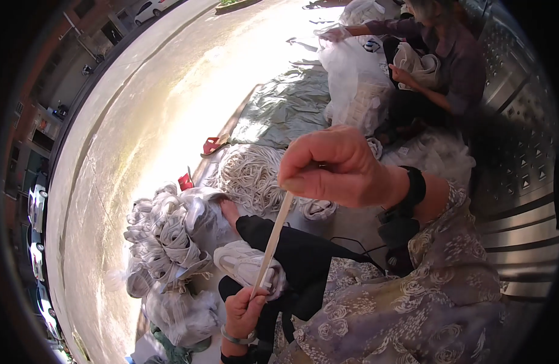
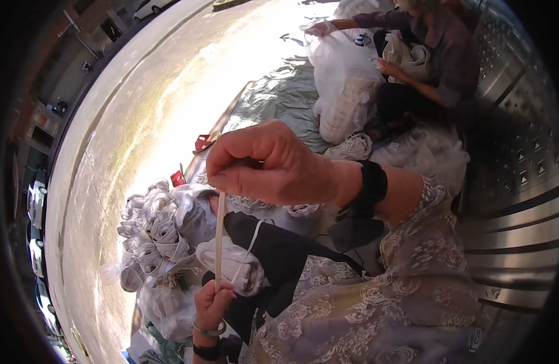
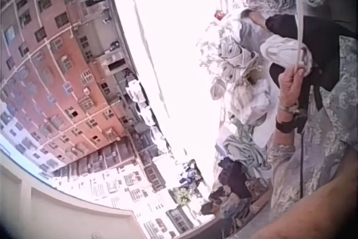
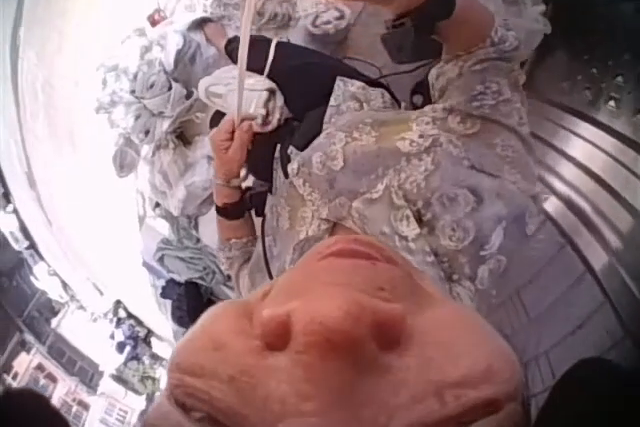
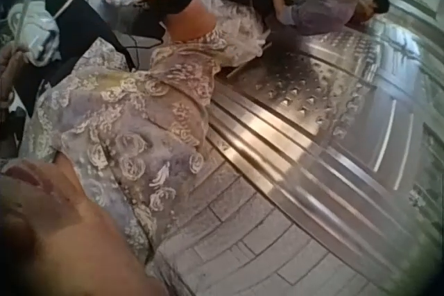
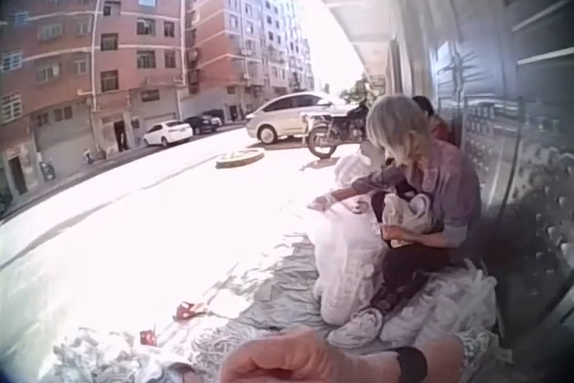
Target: Lacing a pair of white sneakers in a shoe production or storage area.
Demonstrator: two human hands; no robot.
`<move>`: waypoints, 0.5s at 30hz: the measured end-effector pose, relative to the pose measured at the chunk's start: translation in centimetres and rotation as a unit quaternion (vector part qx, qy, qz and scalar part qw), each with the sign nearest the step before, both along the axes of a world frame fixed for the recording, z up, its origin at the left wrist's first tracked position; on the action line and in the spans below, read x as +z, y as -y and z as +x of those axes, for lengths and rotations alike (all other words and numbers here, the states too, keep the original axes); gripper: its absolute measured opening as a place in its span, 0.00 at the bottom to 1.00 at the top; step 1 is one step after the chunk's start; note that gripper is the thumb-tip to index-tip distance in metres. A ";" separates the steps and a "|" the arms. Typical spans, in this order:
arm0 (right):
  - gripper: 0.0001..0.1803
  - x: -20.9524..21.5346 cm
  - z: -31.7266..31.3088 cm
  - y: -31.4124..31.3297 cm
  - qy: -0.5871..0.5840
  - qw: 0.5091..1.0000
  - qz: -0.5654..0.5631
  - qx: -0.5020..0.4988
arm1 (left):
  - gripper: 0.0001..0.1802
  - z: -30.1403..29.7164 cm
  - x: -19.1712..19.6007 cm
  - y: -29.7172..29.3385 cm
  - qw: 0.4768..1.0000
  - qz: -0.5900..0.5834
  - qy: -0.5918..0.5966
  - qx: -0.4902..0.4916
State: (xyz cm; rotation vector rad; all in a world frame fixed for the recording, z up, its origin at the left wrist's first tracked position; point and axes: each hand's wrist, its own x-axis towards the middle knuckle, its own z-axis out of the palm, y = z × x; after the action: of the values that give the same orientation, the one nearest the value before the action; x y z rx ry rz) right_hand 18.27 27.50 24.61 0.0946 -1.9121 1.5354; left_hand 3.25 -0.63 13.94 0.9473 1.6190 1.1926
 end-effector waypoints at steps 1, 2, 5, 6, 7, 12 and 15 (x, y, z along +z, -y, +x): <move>0.03 0.3 -0.6 -0.7 -0.031 0.997 -0.057 -0.044 | 0.07 -0.3 0.1 1.1 0.999 -0.004 0.000 0.038; 0.03 0.2 -1.2 -2.3 -0.046 0.992 -0.001 -0.115 | 0.08 -0.8 0.1 1.8 0.998 -0.011 0.012 0.053; 0.04 -5.1 -3.7 -8.2 0.052 0.958 0.123 -0.255 | 0.08 -1.7 -0.2 4.3 0.992 -0.031 0.011 0.121; 0.06 -7.9 -3.9 -9.8 0.113 0.931 0.188 -0.293 | 0.09 -1.4 0.4 4.3 0.986 -0.040 0.003 0.164; 0.08 -10.4 -4.0 -11.3 0.182 0.890 0.254 -0.331 | 0.09 -1.4 0.6 3.9 0.988 -0.031 0.000 0.149; 0.13 -16.4 -8.4 0.9 0.151 0.957 0.246 -0.030 | 0.08 -1.1 -0.6 2.0 0.989 -0.107 -0.041 0.096; 0.22 -15.7 -8.3 9.5 0.170 0.949 0.088 0.250 | 0.08 -0.5 -1.7 -0.1 0.990 -0.108 -0.088 0.035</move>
State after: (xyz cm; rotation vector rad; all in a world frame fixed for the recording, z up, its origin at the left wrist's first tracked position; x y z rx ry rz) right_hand 9.93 18.02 8.88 0.4488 -2.4330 1.7877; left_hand 2.75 -0.58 12.26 0.8814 1.8931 0.9785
